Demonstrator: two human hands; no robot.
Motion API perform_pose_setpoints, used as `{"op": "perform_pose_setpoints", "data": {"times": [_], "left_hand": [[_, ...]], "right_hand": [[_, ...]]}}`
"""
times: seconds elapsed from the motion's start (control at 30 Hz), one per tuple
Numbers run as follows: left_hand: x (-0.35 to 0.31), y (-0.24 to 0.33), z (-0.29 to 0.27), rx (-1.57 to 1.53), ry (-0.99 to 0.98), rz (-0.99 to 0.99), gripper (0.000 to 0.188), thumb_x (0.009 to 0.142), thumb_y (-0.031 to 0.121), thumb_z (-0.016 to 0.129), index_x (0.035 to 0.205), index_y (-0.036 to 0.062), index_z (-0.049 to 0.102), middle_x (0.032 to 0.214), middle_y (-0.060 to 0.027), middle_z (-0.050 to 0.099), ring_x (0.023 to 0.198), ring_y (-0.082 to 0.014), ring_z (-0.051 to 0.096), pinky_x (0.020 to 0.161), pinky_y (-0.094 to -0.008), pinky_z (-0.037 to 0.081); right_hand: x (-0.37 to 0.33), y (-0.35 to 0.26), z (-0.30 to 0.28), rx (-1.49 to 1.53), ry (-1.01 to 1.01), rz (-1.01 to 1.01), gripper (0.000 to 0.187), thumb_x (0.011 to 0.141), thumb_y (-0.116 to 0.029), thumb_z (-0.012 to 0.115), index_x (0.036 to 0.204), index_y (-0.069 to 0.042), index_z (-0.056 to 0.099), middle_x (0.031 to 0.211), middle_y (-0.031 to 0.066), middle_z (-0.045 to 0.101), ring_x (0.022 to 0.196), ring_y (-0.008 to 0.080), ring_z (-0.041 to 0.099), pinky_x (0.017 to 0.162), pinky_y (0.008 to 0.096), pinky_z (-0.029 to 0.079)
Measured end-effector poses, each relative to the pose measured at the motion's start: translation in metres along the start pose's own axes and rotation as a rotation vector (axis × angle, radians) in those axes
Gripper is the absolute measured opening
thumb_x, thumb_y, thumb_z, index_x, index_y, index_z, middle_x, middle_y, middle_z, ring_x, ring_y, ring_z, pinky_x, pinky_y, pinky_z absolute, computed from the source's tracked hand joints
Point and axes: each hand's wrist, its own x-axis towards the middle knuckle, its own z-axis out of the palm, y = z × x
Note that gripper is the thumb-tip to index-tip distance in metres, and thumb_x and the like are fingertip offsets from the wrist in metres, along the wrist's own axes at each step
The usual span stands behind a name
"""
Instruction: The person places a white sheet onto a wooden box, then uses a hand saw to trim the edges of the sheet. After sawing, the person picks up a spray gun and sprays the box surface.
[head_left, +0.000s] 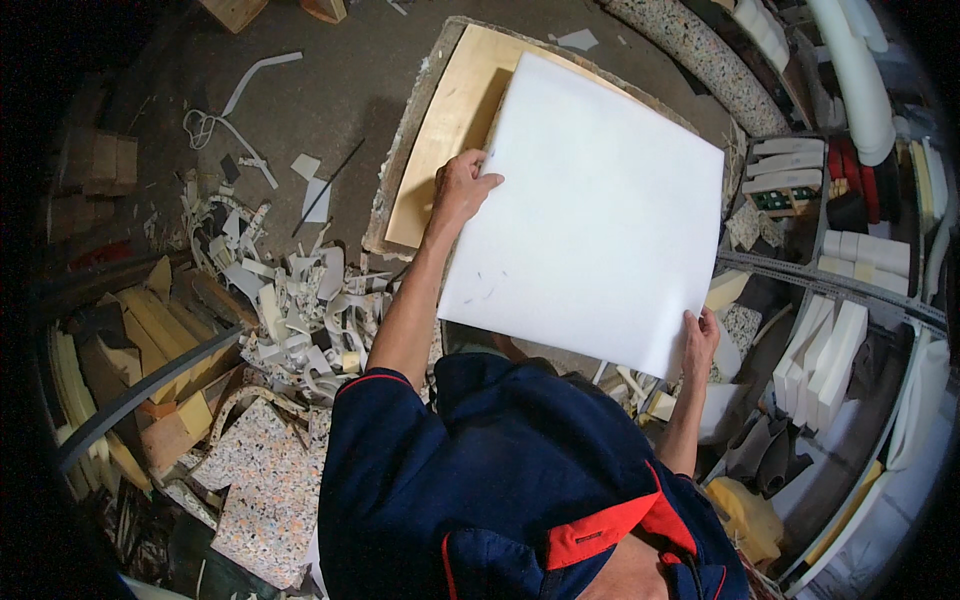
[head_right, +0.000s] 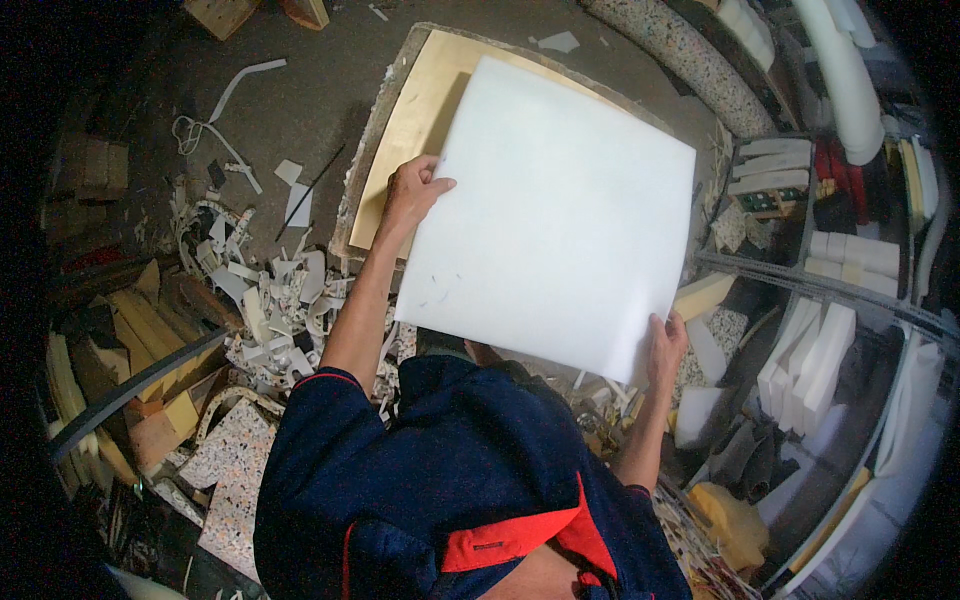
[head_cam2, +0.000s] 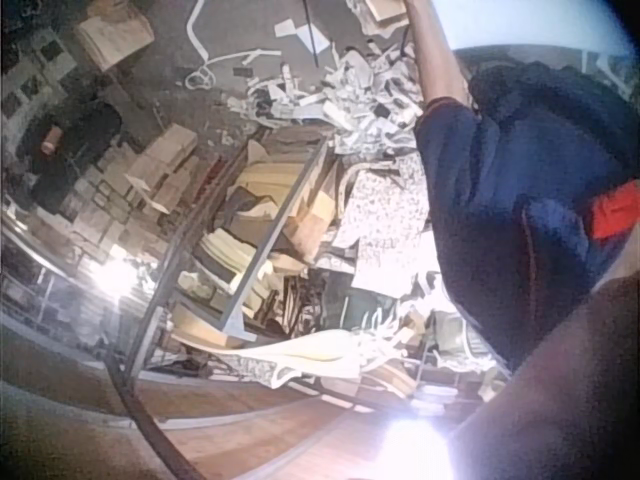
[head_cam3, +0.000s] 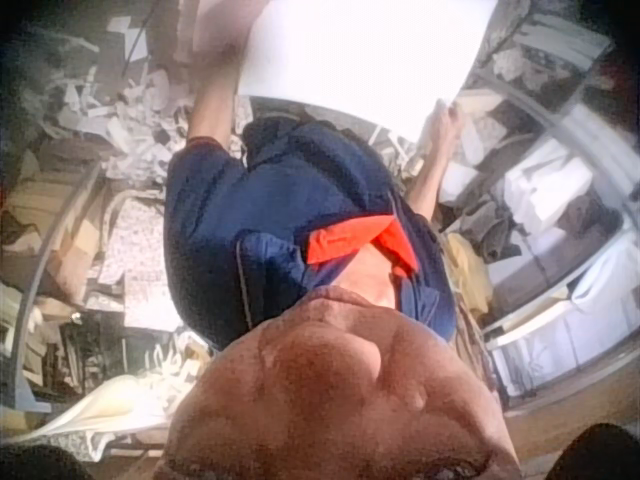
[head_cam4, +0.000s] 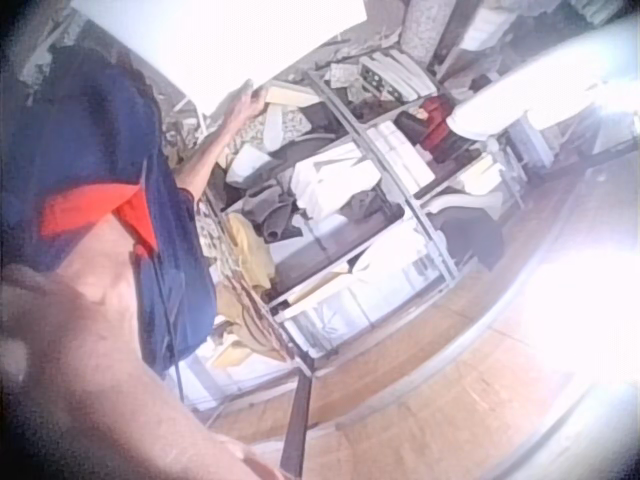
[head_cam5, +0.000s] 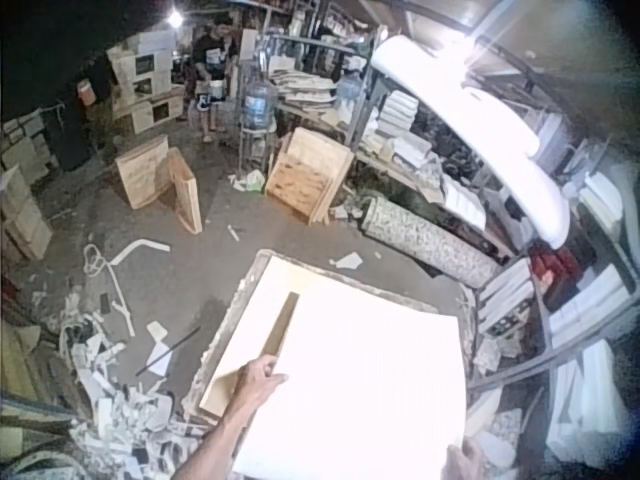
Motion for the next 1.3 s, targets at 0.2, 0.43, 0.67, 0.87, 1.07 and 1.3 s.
{"op": "perform_pose_setpoints", "data": {"times": [0.2, 0.43, 0.67, 0.87, 1.07, 1.3], "left_hand": [[0.003, -0.008, 0.005, -0.016, 0.037, 0.021, 0.046, 0.075, 0.014, 0.080, 0.116, -0.0032, 0.067, 0.069, -0.0061, 0.067, 0.062, -0.0126, 0.060, 0.058, -0.0307, 0.048], [0.004, -0.006, 0.004, 0.008, -0.018, -0.051, 0.049, 0.075, 0.015, 0.083, 0.117, -0.0040, 0.066, 0.078, -0.0106, 0.069, 0.068, -0.0157, 0.064, 0.063, -0.0305, 0.052], [0.021, -0.035, 0.016, 0.063, 0.059, 0.032, 0.053, 0.071, 0.028, 0.086, 0.115, 0.0036, 0.069, 0.104, -0.0154, 0.073, 0.094, -0.0274, 0.070, 0.084, -0.0368, 0.054], [0.007, -0.023, 0.000, 0.146, 0.058, 0.061, 0.051, 0.070, 0.031, 0.086, 0.112, 0.0072, 0.071, 0.097, -0.0138, 0.074, 0.092, -0.0288, 0.070, 0.085, -0.0395, 0.054], [-0.013, -0.011, -0.007, 0.110, 0.038, 0.043, 0.050, 0.071, 0.029, 0.085, 0.112, 0.0036, 0.069, 0.092, -0.0135, 0.073, 0.088, -0.0253, 0.070, 0.080, -0.0371, 0.056], [-0.051, -0.024, -0.026, -0.073, -0.071, -0.042, 0.045, 0.081, 0.027, 0.080, 0.115, 0.0005, 0.067, 0.094, -0.0112, 0.071, 0.078, -0.0171, 0.069, 0.065, -0.0305, 0.056]], "right_hand": [[0.000, -0.001, 0.002, 0.029, 0.000, 0.015, 0.031, 0.094, -0.013, 0.065, 0.119, 0.005, 0.061, 0.099, 0.0118, 0.069, 0.086, 0.0152, 0.061, 0.074, 0.0297, 0.048], [0.004, 0.000, -0.001, -0.083, -0.012, 0.005, 0.033, 0.094, -0.014, 0.066, 0.120, 0.005, 0.061, 0.100, 0.0115, 0.069, 0.085, 0.0144, 0.062, 0.072, 0.0286, 0.048], [0.019, 0.009, -0.010, -0.040, -0.040, 0.019, 0.033, 0.093, -0.012, 0.069, 0.122, 0.003, 0.062, 0.100, 0.0090, 0.070, 0.085, 0.0136, 0.062, 0.075, 0.0292, 0.049], [0.015, -0.001, 0.001, -0.076, -0.054, 0.003, 0.033, 0.094, -0.009, 0.064, 0.124, 0.006, 0.061, 0.101, 0.0128, 0.070, 0.086, 0.0157, 0.064, 0.075, 0.0283, 0.049], [0.021, -0.007, -0.008, -0.101, -0.084, 0.021, 0.035, 0.094, -0.012, 0.064, 0.124, 0.007, 0.060, 0.103, 0.0146, 0.070, 0.084, 0.0174, 0.064, 0.071, 0.0300, 0.050], [0.036, -0.001, -0.017, -0.139, -0.134, 0.059, 0.032, 0.091, -0.015, 0.072, 0.115, 0.004, 0.063, 0.098, 0.0107, 0.069, 0.080, 0.0151, 0.064, 0.070, 0.0307, 0.051]]}}
